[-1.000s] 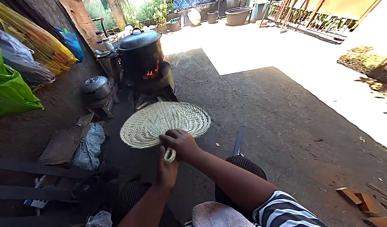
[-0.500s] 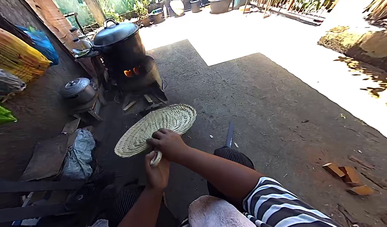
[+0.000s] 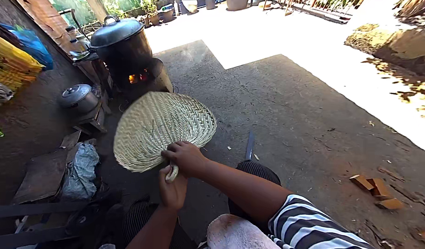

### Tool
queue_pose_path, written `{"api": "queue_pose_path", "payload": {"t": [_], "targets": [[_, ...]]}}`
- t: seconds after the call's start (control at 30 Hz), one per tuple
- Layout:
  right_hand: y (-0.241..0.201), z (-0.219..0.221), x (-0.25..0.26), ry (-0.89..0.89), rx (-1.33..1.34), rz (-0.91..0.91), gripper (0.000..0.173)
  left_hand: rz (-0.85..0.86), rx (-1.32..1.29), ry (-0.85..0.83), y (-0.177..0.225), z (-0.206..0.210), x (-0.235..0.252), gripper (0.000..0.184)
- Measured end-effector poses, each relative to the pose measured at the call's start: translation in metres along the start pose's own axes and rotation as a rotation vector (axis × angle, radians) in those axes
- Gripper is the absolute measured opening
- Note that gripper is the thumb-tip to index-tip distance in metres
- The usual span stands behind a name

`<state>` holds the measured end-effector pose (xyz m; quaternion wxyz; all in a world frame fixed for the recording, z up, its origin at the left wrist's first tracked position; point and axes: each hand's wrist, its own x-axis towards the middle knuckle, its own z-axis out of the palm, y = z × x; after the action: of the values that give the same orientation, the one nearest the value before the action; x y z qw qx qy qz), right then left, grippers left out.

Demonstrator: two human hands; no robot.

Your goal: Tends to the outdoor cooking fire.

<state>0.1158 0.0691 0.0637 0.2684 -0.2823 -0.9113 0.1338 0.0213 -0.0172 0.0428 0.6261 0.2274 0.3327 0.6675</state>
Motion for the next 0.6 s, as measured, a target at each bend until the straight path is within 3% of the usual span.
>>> {"api": "queue_pose_path", "payload": {"t": [0.07, 0.17, 0.2, 0.3, 0.33, 0.43, 0.47, 0.57, 0.6], "targets": [[0.001, 0.001, -0.001, -0.017, -0.002, 0.010, 0.029, -0.003, 0.059, 0.027, -0.001, 0.002, -0.001, 0.037], [0.002, 0.012, -0.003, 0.326, -0.053, -0.137, 0.025, 0.082, 0.086, -0.020, 0.000, -0.002, -0.003, 0.040], [0.002, 0.012, -0.003, 0.328, -0.053, -0.131, 0.025, 0.064, 0.070, -0.029, 0.001, -0.002, -0.003, 0.041], [0.000, 0.006, -0.004, 0.068, 0.002, 0.017, 0.030, -0.040, 0.031, 0.019, 0.004, 0.000, -0.001, 0.036], [-0.001, 0.008, -0.005, 0.081, 0.004, 0.020, 0.030, -0.031, 0.051, 0.030, 0.005, 0.000, -0.002, 0.037], [-0.004, 0.017, -0.004, 0.346, -0.045, -0.084, 0.027, 0.078, 0.080, 0.003, 0.004, -0.001, -0.006, 0.035], [-0.005, 0.016, -0.003, 0.342, -0.045, -0.077, 0.028, 0.072, 0.058, -0.007, 0.005, -0.002, -0.006, 0.036], [-0.007, 0.009, -0.003, 0.048, 0.010, 0.072, 0.033, -0.030, 0.009, 0.023, 0.006, -0.002, -0.003, 0.041], [-0.007, 0.011, -0.004, 0.061, 0.008, 0.065, 0.031, -0.015, 0.025, 0.037, 0.006, -0.001, -0.004, 0.042]]}}
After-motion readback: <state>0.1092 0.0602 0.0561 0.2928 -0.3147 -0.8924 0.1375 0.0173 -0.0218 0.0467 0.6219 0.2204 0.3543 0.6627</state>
